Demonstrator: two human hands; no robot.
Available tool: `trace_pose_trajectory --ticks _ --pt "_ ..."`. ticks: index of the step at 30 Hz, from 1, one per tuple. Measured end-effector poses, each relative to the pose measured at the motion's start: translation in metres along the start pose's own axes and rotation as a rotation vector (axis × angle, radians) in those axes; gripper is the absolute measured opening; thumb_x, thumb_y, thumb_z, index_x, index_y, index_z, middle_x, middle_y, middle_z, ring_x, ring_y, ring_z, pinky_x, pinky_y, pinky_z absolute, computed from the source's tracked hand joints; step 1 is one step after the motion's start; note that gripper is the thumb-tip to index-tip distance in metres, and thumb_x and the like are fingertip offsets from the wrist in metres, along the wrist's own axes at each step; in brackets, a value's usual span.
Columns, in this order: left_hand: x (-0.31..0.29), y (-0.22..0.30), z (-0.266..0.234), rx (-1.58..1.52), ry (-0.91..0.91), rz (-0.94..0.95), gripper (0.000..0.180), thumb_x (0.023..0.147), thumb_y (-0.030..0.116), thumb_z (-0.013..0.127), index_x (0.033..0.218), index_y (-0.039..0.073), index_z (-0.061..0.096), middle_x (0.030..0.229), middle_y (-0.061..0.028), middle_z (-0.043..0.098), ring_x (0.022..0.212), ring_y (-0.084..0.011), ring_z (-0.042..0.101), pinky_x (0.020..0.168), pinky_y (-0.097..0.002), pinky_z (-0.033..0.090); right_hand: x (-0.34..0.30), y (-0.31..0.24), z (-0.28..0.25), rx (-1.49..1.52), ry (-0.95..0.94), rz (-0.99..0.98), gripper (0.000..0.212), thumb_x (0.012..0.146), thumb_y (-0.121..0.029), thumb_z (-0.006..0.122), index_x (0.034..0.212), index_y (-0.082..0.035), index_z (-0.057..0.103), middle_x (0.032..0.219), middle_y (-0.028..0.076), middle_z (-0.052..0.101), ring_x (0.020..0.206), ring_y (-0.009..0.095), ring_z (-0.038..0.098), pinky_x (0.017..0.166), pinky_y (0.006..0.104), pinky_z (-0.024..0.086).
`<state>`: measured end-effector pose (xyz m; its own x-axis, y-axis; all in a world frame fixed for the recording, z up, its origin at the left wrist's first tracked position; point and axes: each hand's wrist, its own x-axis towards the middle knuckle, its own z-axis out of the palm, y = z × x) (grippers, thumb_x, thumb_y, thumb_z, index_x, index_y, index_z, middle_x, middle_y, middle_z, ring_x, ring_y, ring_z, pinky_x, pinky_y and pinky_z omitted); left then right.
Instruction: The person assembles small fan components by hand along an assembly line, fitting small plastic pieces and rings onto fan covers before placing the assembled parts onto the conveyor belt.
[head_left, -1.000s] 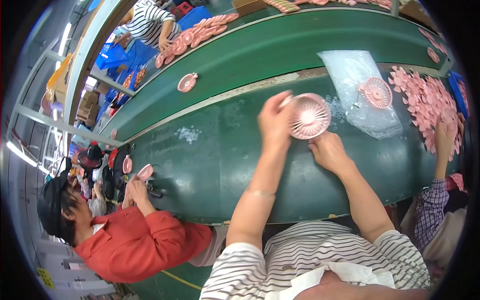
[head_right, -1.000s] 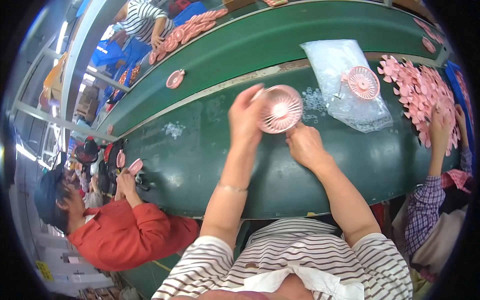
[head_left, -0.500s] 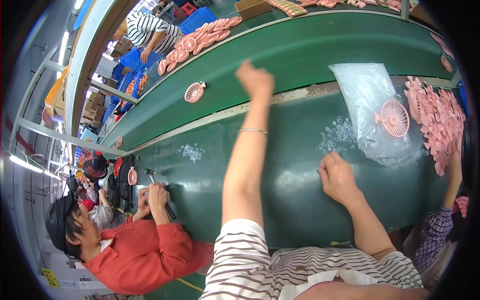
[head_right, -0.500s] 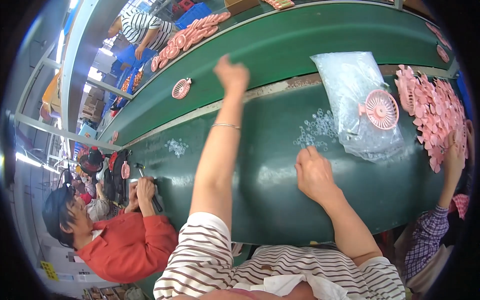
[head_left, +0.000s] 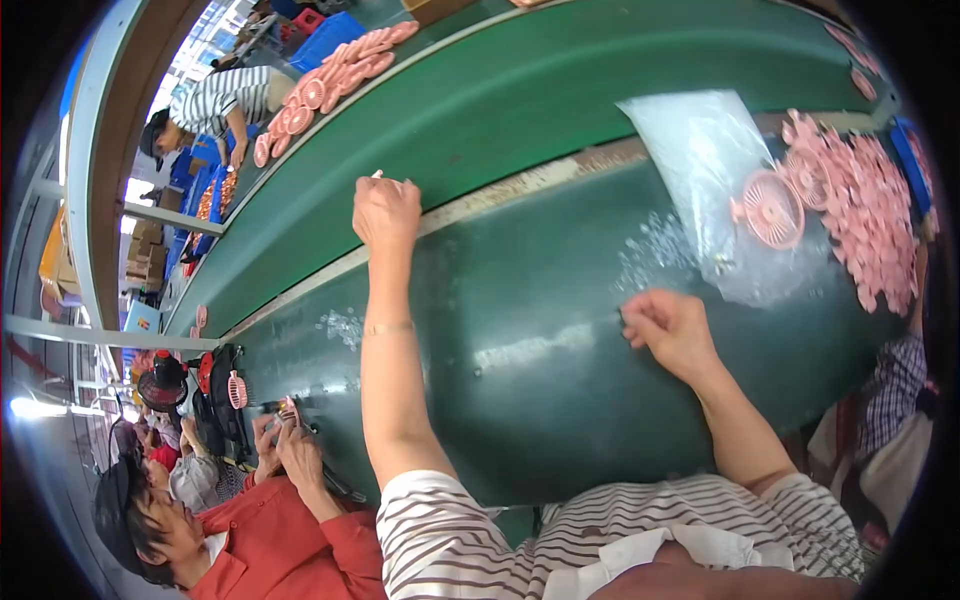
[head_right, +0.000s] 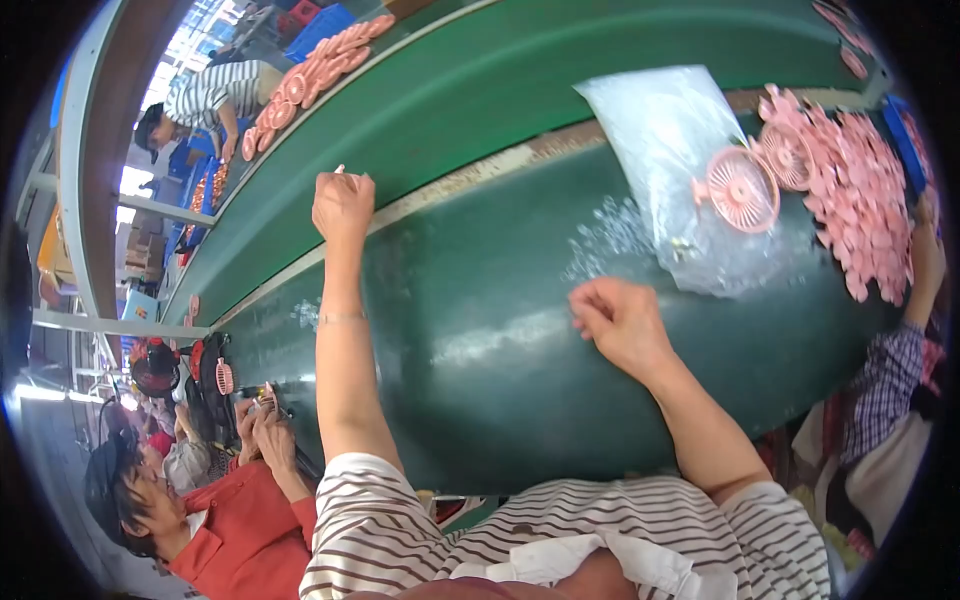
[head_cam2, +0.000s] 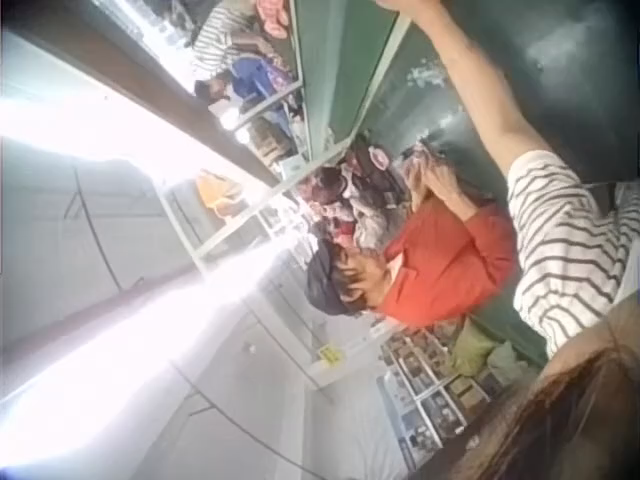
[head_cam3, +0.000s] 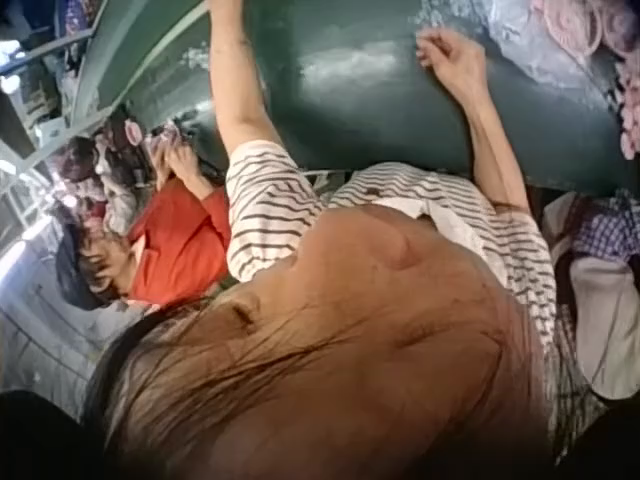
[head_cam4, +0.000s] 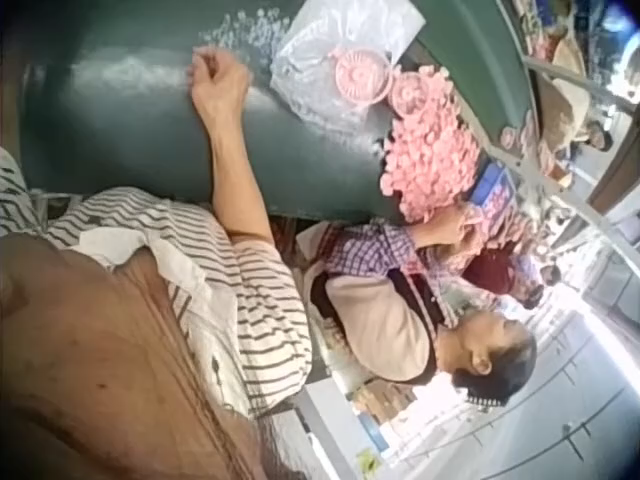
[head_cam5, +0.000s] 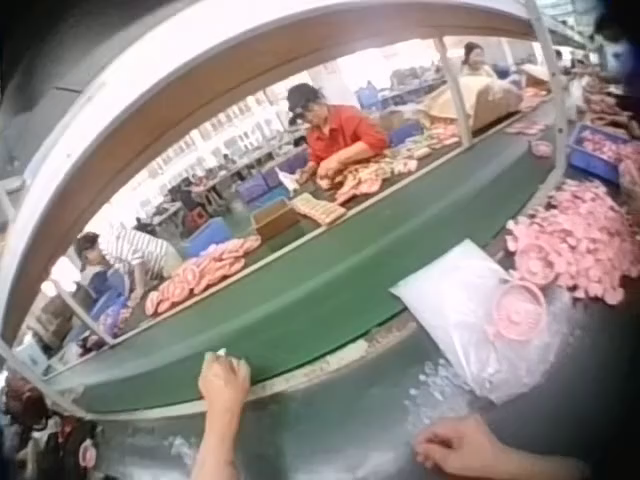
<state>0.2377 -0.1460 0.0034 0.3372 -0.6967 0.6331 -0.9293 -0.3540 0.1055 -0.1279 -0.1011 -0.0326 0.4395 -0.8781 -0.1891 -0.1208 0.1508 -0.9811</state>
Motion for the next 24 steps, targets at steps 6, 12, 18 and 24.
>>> trace_pose_trajectory --ticks 6,12,18,24 --pt "-0.114 0.134 -0.101 -0.400 -0.321 0.027 0.019 0.072 0.014 0.064 0.060 0.000 0.057 0.074 -0.0192 0.061 0.069 -0.0366 0.060 0.071 -0.0426 0.050 0.008 -0.013 -0.011 0.121 0.133 -0.116 0.007 0.082 -0.004 0.061 0.087 0.001 0.062 0.065 0.000 0.057 0.054 0.005 0.050 0.049 0.0194 0.039" --pt "-0.170 0.184 -0.130 -1.193 -0.605 -0.541 0.020 0.088 0.015 0.060 0.089 -0.004 0.062 0.075 -0.0074 0.064 0.066 -0.0083 0.058 0.061 -0.0206 0.048 0.012 -0.014 -0.015 0.179 0.171 -0.115 0.015 0.082 0.000 0.058 0.095 0.005 0.061 0.077 0.008 0.063 0.065 0.012 0.061 0.056 0.0233 0.051" --pt "-0.178 0.154 -0.122 -0.763 -0.507 -0.299 0.058 0.073 0.030 0.074 0.120 0.003 0.053 0.101 -0.0132 0.064 0.092 -0.0215 0.058 0.080 -0.0332 0.046 0.007 -0.013 -0.013 0.153 0.163 -0.117 0.014 0.081 0.000 0.059 0.093 0.005 0.061 0.077 0.009 0.063 0.064 0.012 0.062 0.054 0.0233 0.051" --pt "-0.201 0.162 -0.121 -0.775 -0.594 -0.361 0.056 0.066 0.028 0.077 0.109 0.002 0.053 0.089 -0.0119 0.066 0.086 -0.0236 0.061 0.078 -0.0358 0.047 0.007 -0.010 -0.009 0.080 0.152 -0.129 0.013 0.080 -0.001 0.061 0.092 0.004 0.061 0.075 0.007 0.063 0.063 0.011 0.061 0.053 0.0223 0.050"
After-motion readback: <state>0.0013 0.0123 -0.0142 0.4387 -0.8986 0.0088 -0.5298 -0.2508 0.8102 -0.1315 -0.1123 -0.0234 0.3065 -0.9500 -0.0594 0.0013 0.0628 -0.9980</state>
